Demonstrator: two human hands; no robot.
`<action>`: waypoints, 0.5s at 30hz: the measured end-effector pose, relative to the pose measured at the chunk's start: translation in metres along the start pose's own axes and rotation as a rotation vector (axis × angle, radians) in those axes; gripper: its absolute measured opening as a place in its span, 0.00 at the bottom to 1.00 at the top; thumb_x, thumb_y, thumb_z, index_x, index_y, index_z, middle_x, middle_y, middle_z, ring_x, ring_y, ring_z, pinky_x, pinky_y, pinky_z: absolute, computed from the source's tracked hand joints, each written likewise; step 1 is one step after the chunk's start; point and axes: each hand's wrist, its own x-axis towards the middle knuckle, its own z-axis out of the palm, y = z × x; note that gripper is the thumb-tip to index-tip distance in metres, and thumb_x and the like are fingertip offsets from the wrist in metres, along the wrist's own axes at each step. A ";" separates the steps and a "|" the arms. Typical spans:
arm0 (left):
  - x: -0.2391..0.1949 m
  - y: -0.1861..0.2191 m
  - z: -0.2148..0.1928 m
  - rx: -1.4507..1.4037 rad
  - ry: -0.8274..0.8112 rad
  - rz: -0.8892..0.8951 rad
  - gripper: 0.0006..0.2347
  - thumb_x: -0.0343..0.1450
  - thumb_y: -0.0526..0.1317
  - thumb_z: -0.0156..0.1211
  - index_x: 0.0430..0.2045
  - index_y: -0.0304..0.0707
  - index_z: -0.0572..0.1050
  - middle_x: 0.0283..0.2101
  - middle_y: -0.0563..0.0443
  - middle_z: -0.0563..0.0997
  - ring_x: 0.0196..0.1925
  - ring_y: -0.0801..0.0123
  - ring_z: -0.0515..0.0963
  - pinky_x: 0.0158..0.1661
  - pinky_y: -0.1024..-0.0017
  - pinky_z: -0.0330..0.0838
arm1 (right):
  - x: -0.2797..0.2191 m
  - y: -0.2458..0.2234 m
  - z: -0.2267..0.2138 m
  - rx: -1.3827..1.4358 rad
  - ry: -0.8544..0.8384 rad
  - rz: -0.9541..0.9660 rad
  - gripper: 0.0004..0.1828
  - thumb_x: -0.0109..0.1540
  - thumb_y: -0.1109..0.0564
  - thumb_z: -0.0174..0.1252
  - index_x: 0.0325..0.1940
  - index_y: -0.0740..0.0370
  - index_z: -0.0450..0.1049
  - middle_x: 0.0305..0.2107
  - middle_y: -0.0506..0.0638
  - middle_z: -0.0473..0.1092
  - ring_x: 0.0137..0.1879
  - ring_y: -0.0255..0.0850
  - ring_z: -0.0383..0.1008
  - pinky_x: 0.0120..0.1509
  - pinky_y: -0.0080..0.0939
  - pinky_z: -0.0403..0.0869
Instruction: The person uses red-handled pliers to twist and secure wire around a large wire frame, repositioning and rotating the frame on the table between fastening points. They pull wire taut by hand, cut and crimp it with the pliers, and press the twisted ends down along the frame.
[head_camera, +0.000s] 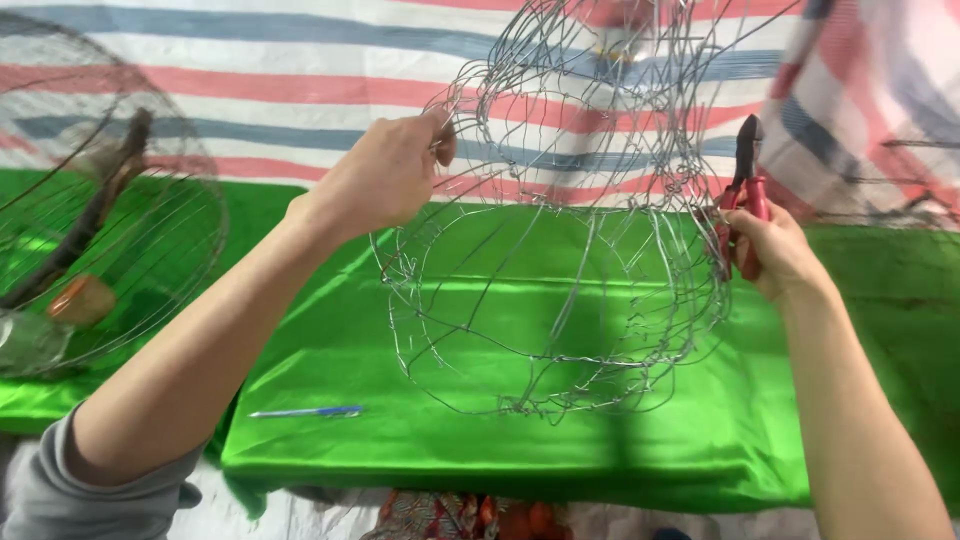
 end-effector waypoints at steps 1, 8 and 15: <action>0.007 0.011 0.004 0.008 -0.009 0.015 0.12 0.70 0.25 0.36 0.35 0.36 0.70 0.37 0.41 0.82 0.33 0.52 0.79 0.30 0.55 0.66 | -0.006 -0.005 -0.014 -0.017 0.037 -0.007 0.10 0.64 0.57 0.60 0.43 0.48 0.65 0.20 0.36 0.58 0.18 0.24 0.54 0.18 0.23 0.55; 0.069 0.089 0.067 -0.050 -0.114 0.036 0.15 0.72 0.20 0.32 0.37 0.33 0.70 0.36 0.36 0.81 0.28 0.58 0.80 0.27 0.66 0.73 | -0.043 -0.018 -0.124 -0.062 0.240 0.061 0.13 0.64 0.56 0.60 0.52 0.46 0.70 0.22 0.37 0.63 0.22 0.23 0.60 0.22 0.21 0.56; 0.122 0.116 0.130 0.054 -0.200 0.102 0.12 0.69 0.22 0.50 0.43 0.34 0.71 0.40 0.39 0.81 0.38 0.52 0.81 0.38 0.55 0.73 | -0.065 -0.014 -0.174 -0.048 0.308 0.067 0.12 0.70 0.56 0.55 0.58 0.55 0.65 0.39 0.48 0.67 0.41 0.35 0.70 0.49 0.35 0.72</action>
